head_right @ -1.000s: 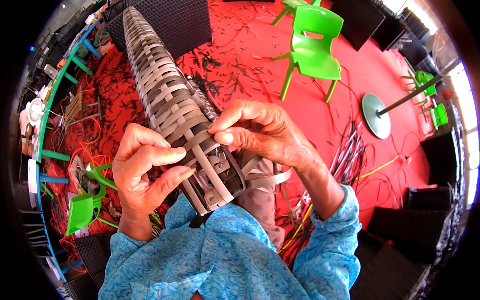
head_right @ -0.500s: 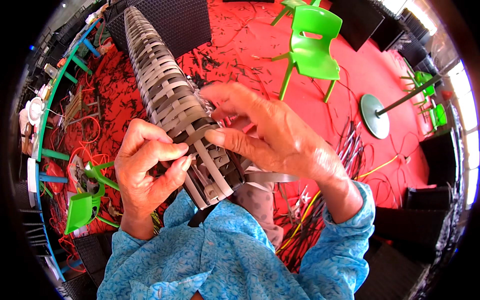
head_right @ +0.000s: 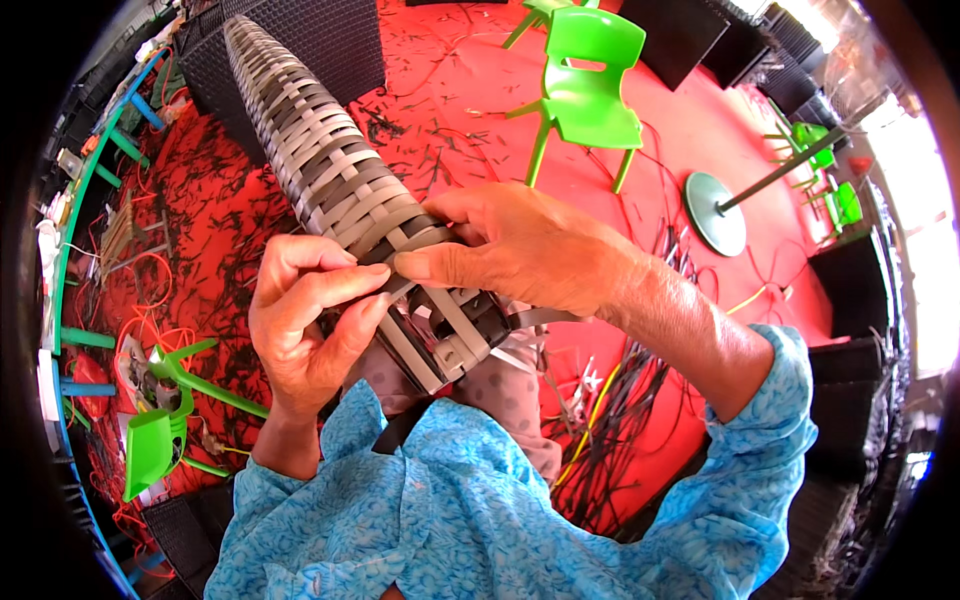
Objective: The person weaves plastic strips through the frame of a wicker chair by hand, threading, wrapping, and tightening the strips along the edges.
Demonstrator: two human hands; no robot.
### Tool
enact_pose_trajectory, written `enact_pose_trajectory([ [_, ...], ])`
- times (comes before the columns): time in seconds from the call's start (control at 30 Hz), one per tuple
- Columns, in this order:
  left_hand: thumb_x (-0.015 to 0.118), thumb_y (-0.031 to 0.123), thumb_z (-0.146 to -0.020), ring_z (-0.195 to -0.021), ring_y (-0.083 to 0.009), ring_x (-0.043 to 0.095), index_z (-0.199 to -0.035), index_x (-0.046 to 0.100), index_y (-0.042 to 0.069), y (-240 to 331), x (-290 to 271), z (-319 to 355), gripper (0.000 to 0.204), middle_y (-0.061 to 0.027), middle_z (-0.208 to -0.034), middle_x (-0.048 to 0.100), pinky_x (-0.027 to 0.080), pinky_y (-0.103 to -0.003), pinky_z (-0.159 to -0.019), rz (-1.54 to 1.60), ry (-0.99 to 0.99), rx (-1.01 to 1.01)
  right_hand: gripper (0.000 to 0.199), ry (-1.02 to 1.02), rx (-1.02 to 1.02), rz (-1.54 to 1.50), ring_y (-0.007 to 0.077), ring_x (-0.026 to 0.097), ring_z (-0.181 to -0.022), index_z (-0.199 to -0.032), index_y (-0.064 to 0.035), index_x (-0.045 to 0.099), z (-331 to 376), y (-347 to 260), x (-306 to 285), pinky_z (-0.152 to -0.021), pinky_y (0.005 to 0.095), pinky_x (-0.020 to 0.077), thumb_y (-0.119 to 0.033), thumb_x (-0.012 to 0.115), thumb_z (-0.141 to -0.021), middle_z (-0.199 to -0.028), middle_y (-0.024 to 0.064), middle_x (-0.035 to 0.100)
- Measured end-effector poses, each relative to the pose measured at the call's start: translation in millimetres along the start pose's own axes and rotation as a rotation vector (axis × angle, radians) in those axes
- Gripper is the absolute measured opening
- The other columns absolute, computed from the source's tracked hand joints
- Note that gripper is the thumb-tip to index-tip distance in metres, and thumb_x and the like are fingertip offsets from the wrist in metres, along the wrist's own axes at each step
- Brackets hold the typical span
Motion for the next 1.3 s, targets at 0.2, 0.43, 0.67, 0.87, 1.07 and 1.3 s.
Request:
enact_pose_trajectory([
  [0.2, 0.066, 0.001, -0.071, -0.07, -0.0152, 0.051, -0.091, 0.064, 0.002, -16.4, 6.2, 28.4, 0.02, -0.0136, -0.1, 0.054, 0.044, -0.023, -0.06, 0.1, 0.165, 0.116, 0.048, 0.007, -0.07, -0.359, 0.0075, 0.052, -0.079, -0.113, 0.002, 0.05, 4.4, -3.6, 9.7, -0.068, 0.0226, 0.0438, -0.035, 0.058, -0.084, -0.088, 0.0039, 0.058],
  [0.43, 0.069, 0.006, -0.072, -0.071, -0.0144, 0.051, -0.091, 0.063, 0.002, -23.0, 4.2, 44.0, 0.021, -0.0141, -0.106, 0.047, 0.044, -0.023, -0.062, 0.11, 0.234, 0.028, 0.046, -0.004, -0.045, -0.252, 0.0077, 0.053, -0.084, -0.116, 0.003, 0.048, 4.8, -10.2, 9.9, -0.072, 0.023, 0.0452, -0.031, 0.057, -0.086, -0.09, 0.0038, 0.058],
  [0.67, 0.07, 0.01, -0.069, -0.077, -0.0186, 0.05, -0.087, 0.06, -0.001, 1.2, -3.3, 13.8, 0.024, -0.0118, -0.091, 0.05, 0.043, -0.025, -0.065, 0.039, 0.049, 0.073, 0.051, 0.002, -0.01, -0.381, 0.0084, 0.054, -0.087, -0.122, 0.0021, 0.042, 10.0, -14.5, 11.7, -0.073, 0.0239, 0.0461, -0.032, 0.056, -0.086, -0.097, 0.0061, 0.058],
  [0.87, 0.072, 0.01, -0.063, -0.063, -0.0138, 0.05, -0.081, 0.06, 0.005, 6.4, -7.2, -11.2, 0.022, -0.0058, -0.078, 0.049, 0.041, -0.024, -0.05, -0.084, -0.102, -0.006, 0.055, 0.065, 0.016, -0.256, 0.0103, 0.054, -0.091, -0.128, 0.0001, 0.035, 17.2, -8.5, -8.1, -0.076, 0.0245, 0.0457, -0.027, 0.058, -0.086, -0.102, 0.0086, 0.058],
  [1.07, 0.067, 0.005, -0.061, -0.048, -0.0127, 0.046, -0.074, 0.05, 0.005, 15.5, -5.2, -33.0, 0.021, -0.0038, -0.073, 0.045, 0.038, -0.025, -0.042, -0.22, -0.325, -0.088, 0.061, 0.036, -0.01, -0.219, 0.0171, 0.051, -0.104, -0.131, -0.0042, 0.032, 24.2, -14.7, -4.1, -0.082, 0.0286, 0.0454, -0.022, 0.063, -0.082, -0.118, 0.0138, 0.051],
  [1.3, 0.067, 0.001, -0.062, -0.058, -0.02, 0.051, -0.072, 0.051, 0.004, 12.0, 2.0, -24.0, 0.019, -0.0063, -0.073, 0.046, 0.042, -0.029, -0.05, -0.171, -0.238, -0.028, 0.056, 0.439, -0.475, 0.648, 0.0313, 0.054, -0.102, -0.112, -0.0028, 0.055, 33.0, -42.1, 17.3, -0.08, 0.0362, 0.0464, -0.035, 0.07, -0.068, -0.114, 0.017, 0.052],
])
Point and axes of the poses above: each hand's wrist, its own z-axis away from the middle knuckle, its own x-axis out of the palm, y = z × x, the point moved 2 cm from there along -z, towards the middle knuckle
